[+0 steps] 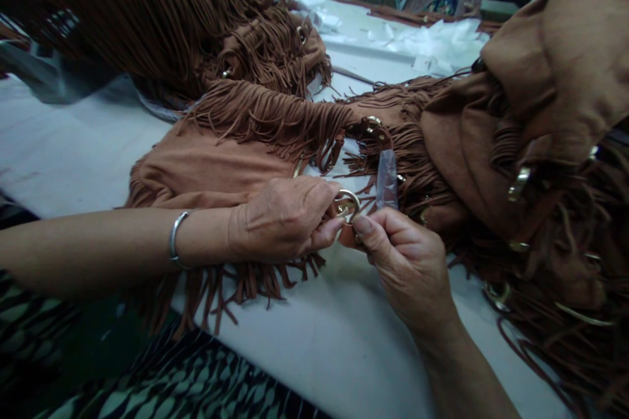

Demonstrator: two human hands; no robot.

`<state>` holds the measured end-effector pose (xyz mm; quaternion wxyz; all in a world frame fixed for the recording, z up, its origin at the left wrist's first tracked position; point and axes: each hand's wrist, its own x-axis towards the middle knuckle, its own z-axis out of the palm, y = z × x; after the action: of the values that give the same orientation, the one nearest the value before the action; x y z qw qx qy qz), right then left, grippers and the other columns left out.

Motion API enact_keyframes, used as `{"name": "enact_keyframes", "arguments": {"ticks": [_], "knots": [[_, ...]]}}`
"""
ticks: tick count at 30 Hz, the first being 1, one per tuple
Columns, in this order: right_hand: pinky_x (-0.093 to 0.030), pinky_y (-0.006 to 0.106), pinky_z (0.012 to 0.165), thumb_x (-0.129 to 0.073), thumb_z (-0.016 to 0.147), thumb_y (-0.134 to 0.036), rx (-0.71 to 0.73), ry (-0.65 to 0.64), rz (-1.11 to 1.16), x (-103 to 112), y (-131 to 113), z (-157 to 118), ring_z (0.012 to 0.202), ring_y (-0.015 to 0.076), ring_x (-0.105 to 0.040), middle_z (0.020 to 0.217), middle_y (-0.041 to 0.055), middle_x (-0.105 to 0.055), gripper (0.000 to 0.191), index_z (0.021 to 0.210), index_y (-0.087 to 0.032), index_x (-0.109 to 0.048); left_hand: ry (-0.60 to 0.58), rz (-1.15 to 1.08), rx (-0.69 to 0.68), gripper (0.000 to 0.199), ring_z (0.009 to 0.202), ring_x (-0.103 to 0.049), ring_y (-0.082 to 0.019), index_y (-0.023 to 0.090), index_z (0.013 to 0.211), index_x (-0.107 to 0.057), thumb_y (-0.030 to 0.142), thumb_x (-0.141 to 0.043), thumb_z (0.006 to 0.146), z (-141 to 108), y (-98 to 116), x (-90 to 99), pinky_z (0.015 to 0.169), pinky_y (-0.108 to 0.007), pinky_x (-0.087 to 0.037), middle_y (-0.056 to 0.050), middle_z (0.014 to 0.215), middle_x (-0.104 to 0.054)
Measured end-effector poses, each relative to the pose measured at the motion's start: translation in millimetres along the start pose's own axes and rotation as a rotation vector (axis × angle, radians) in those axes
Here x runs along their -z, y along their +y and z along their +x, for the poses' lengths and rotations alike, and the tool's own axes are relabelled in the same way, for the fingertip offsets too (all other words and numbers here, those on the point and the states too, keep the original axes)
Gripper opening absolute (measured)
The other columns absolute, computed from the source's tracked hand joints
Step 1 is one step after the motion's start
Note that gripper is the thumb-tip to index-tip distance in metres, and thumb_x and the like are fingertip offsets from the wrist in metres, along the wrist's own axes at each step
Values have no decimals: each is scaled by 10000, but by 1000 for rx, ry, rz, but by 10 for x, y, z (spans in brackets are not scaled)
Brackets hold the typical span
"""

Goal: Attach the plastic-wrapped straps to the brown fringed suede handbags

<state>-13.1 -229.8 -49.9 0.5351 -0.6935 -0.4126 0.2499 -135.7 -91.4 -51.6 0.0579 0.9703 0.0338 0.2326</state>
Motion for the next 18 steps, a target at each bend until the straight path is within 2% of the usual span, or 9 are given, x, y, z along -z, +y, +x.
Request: {"name": "enact_keyframes", "arguments": {"ticks": [3,8,14,18], "knots": [[-293,212,441,-622,829,-469,-5,45,20,-68,16,-25,478,69,-383,518,-23,-458,371,627,-159,-613,0,3,-1,325,789,-575,-222,101,941,-490,326,-256,949,-4,-5,2,667,-343,-503,-101,849,-596],[-261,229,432,-623,834,-449,-65,215,152,-210,93,-77,483,74,-351,556,-21,-466,346,647,-158,-603,39,60,-12,302,792,-582,-225,97,948,-486,307,-269,943,-12,-6,-10,651,-338,-504,-108,843,-592],[-271,228,435,-633,834,-419,-83,285,190,-246,131,-78,492,83,-366,573,-21,-481,272,749,-161,-641,76,112,-25,283,761,-582,-226,97,937,-478,294,-276,945,-10,19,-27,629,-338,-499,-94,803,-582],[-296,230,442,-641,831,-396,-22,285,195,-263,97,-57,484,83,-376,561,-21,-477,294,663,-157,-603,36,121,-44,252,756,-586,-222,105,925,-466,277,-282,934,-7,36,-28,626,-336,-499,-101,817,-584]]}}
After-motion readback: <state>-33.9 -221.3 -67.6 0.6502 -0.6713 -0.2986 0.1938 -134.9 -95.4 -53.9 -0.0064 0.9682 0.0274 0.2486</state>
